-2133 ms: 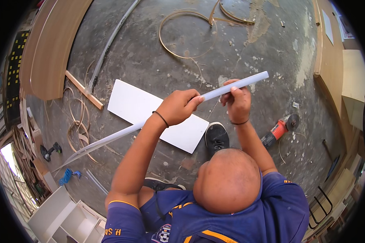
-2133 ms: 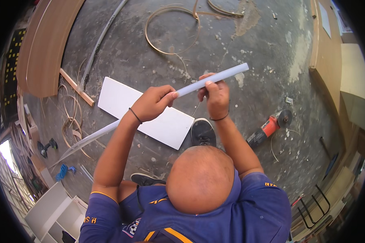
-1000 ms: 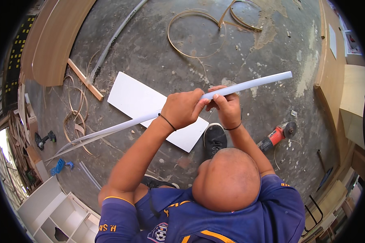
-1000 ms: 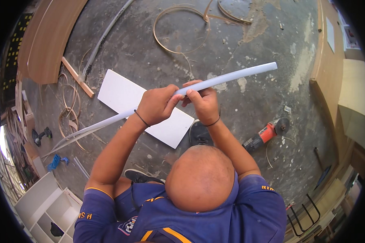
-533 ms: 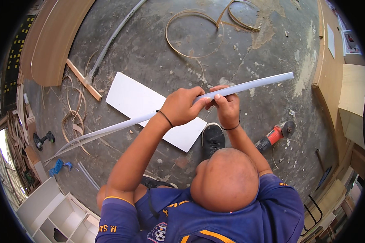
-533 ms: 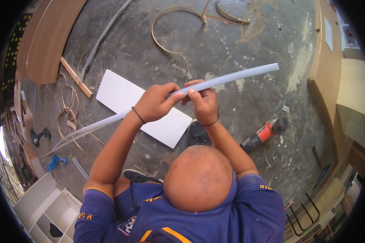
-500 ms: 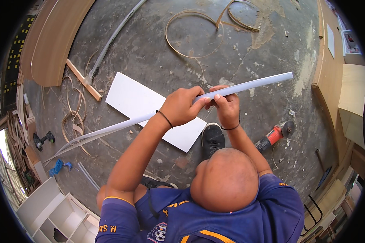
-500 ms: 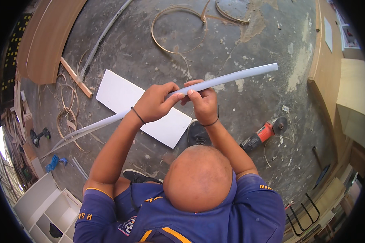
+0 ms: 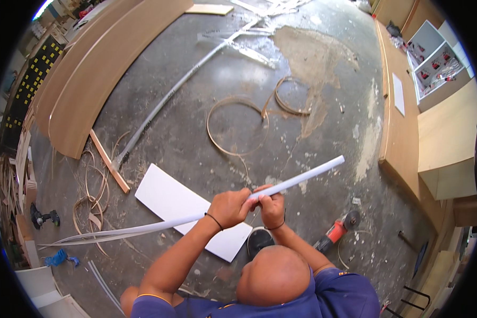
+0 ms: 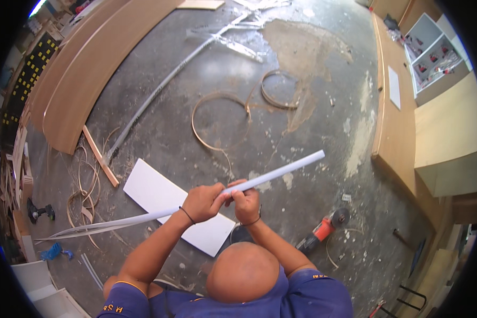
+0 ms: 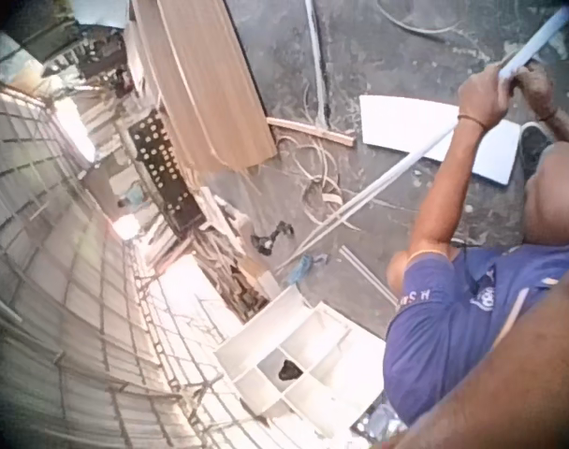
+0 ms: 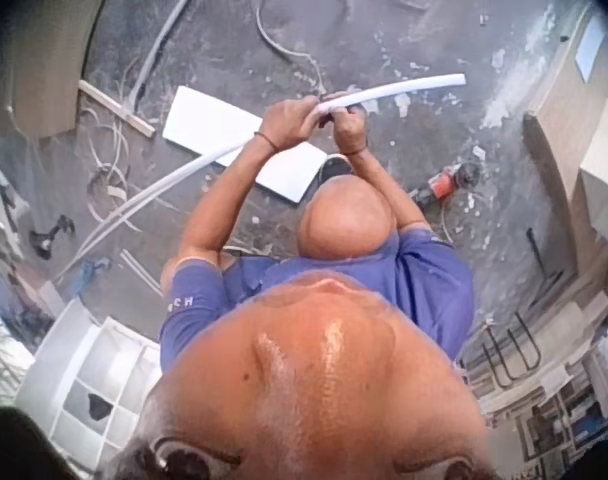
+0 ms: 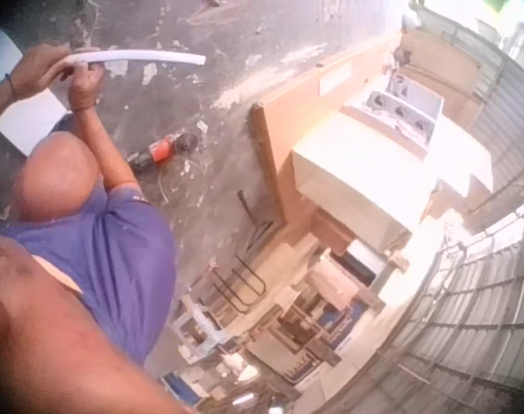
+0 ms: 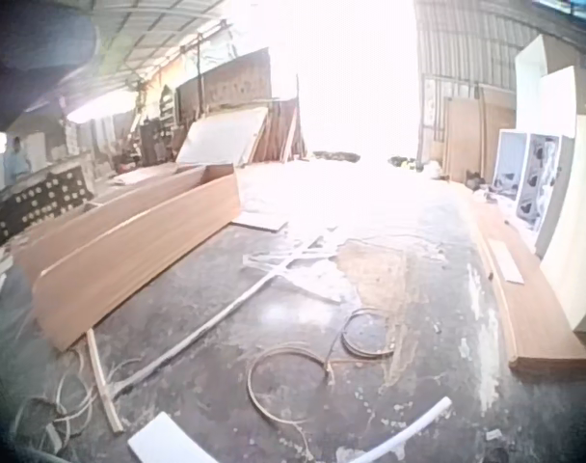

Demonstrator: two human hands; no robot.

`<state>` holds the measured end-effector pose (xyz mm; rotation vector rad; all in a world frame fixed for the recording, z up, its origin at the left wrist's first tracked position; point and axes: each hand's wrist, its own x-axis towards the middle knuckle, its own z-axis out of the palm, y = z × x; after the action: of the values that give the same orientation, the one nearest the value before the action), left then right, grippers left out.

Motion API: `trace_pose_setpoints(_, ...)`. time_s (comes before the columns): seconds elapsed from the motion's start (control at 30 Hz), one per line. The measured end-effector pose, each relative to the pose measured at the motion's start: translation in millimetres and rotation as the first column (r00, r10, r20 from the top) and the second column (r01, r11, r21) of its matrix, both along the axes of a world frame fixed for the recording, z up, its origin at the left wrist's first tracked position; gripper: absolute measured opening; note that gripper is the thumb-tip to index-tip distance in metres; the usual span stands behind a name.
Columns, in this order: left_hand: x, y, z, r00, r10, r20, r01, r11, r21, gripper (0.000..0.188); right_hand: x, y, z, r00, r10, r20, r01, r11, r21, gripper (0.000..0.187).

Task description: The person measures a white plastic tube with a measuring tape, marks it, and then cuts it using an angle grinder.

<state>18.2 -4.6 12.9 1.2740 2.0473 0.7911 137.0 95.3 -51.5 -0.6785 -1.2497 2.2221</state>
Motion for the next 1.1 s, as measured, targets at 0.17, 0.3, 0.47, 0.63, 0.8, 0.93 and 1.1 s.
trace_pose_setpoints(0.17, 3, 1, -2, 0.999, 0.035, 0.002, -0.035, 0.999, -0.029, 0.027, 2, 5, -4, 1.0, 0.024, -0.011, -0.024, 0.999, -0.022, 0.019)
trace_pose_setpoints(0.3, -11, -7, -7, 0.997, -0.02, 0.077, 0.027, 0.995, -0.098, 0.035, 1, 5, -2, 0.997, 0.053, -0.063, -0.054, 0.998, -0.019, 0.024)
trace_pose_setpoints(0.47, -32, -21, 6, 0.998, -0.059, 0.018, 0.059, 0.998, -0.027, 0.038, -7, 14, 21, 0.997, 0.039, -0.061, -0.038, 0.999, 0.015, 0.027)
trace_pose_setpoints(0.63, -26, -29, 7, 0.981, 0.016, -0.192, -0.028, 0.998, -0.059, 0.036, -17, 4, 20, 0.999, -0.029, -0.016, 0.03, 0.998, 0.048, 0.027)
trace_pose_setpoints(0.8, -28, -45, 0, 0.976, 0.049, -0.214, -0.063, 0.996, -0.061, 0.035, -10, 9, 39, 0.904, 0.326, 0.277, -0.354, 0.934, 0.054, 0.024)
trace_pose_setpoints(0.93, -31, -52, 2, 0.971, 0.038, -0.236, -0.052, 0.997, -0.054, 0.035, -2, 28, 99, 0.861, 0.234, 0.452, -0.505, 0.283, 0.816, 0.022)
trace_pose_setpoints(1.1, -22, -45, 3, 0.975, 0.022, -0.223, -0.034, 0.998, -0.053, 0.036, -38, 65, 116, 0.795, 0.183, 0.579, -0.525, -0.271, 0.807, 0.024)
